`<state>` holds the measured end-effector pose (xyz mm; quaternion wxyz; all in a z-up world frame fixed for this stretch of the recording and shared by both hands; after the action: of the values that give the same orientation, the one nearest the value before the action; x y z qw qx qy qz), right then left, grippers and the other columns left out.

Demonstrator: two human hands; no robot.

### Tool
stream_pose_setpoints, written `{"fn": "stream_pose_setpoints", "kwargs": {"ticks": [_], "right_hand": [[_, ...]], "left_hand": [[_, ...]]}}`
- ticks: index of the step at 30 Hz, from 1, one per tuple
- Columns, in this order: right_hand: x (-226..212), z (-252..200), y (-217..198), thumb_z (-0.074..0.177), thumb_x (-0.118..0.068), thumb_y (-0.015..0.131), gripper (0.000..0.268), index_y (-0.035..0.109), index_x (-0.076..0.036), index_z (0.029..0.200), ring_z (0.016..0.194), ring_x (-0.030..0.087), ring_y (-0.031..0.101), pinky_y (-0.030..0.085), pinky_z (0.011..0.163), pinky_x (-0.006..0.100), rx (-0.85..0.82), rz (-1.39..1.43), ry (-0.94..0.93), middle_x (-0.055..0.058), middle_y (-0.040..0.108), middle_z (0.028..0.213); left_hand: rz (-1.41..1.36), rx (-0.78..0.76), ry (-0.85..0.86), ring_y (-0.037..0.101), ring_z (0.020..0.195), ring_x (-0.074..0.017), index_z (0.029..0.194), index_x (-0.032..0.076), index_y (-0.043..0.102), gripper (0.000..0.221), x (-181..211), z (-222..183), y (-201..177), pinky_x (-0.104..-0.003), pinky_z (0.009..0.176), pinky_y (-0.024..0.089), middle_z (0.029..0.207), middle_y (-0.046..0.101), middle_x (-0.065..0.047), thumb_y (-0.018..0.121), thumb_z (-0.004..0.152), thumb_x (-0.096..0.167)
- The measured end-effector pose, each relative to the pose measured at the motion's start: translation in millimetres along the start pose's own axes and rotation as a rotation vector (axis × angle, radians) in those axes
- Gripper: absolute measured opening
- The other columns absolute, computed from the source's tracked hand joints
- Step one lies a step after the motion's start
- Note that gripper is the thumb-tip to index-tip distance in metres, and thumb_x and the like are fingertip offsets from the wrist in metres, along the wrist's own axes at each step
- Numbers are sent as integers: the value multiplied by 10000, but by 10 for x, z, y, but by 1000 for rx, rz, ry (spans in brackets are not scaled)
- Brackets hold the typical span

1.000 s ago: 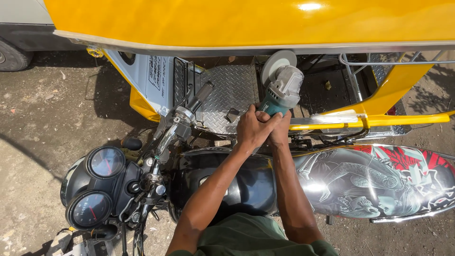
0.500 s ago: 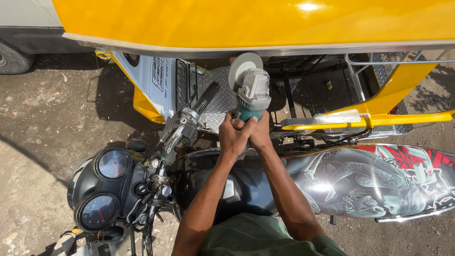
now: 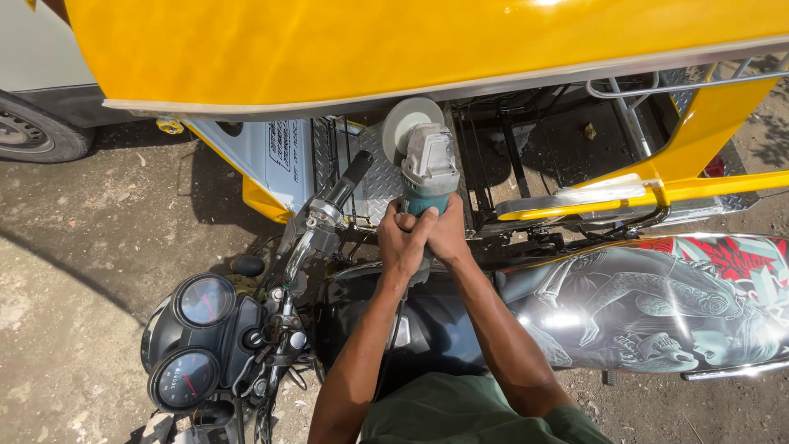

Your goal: Using an angle grinder to grind a metal part on a motorcycle attachment.

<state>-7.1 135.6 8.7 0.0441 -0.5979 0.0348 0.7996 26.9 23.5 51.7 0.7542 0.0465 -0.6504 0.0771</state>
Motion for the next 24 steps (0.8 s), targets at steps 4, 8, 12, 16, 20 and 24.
{"fn": "stream_pose_setpoints", "kwargs": {"ticks": [4, 8, 12, 16, 20, 24], "right_hand": [[-206, -15, -127, 734, -162, 823, 344, 664, -3, 995, 799, 90, 615, 546, 721, 279, 24, 83, 26, 12, 695, 907], [-308, 5, -287, 713, -137, 861, 367, 659, 2, 987, 791, 87, 604, 542, 692, 277, 44, 103, 26, 6, 682, 902], [-180, 52, -490, 758, -114, 835, 304, 670, 2, 985, 771, 82, 612, 543, 678, 264, 78, 186, 52, 6, 689, 892], [-240, 53, -680, 788, -86, 823, 256, 695, 26, 980, 748, 100, 626, 541, 662, 270, 78, 222, 63, 39, 701, 885], [43, 90, -906, 857, -97, 731, 187, 672, 12, 997, 731, 109, 663, 570, 647, 270, 152, 304, 91, 47, 719, 884], [-80, 137, -1051, 896, -63, 696, 172, 656, 45, 1023, 720, 159, 692, 594, 652, 296, 181, 422, 98, 92, 715, 878]], "left_hand": [[63, -28, -26, 727, 849, -241, 1177, -73, 642, 662, 21, -4, 164, -368, 786, 571, 934, 745, -167, 783, 766, 427], [98, -57, -12, 738, 853, -244, 1181, -66, 639, 677, 107, 4, 341, -368, 784, 577, 946, 750, -169, 776, 764, 449], [114, -87, -3, 737, 848, -264, 1181, -60, 640, 688, 199, 2, 532, -386, 781, 578, 939, 749, -171, 772, 756, 466], [204, -127, -9, 735, 837, -296, 1164, -47, 649, 710, 198, 18, 722, -412, 779, 566, 904, 744, -173, 770, 737, 507], [263, -160, -42, 735, 834, -315, 1158, -38, 647, 751, 215, 36, 938, -428, 765, 563, 890, 738, -173, 757, 710, 556], [351, -218, -73, 738, 854, -344, 1107, -56, 648, 791, 212, 74, 1152, -449, 777, 567, 916, 740, -194, 740, 696, 613]]}}
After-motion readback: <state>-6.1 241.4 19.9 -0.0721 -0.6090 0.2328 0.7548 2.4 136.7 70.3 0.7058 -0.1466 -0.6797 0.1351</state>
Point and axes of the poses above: each hand's wrist, its own z-axis towards the middle knuckle, its own y-axis out of the palm, x = y × z, the point moved 1 cm from there along z, towards the middle knuckle
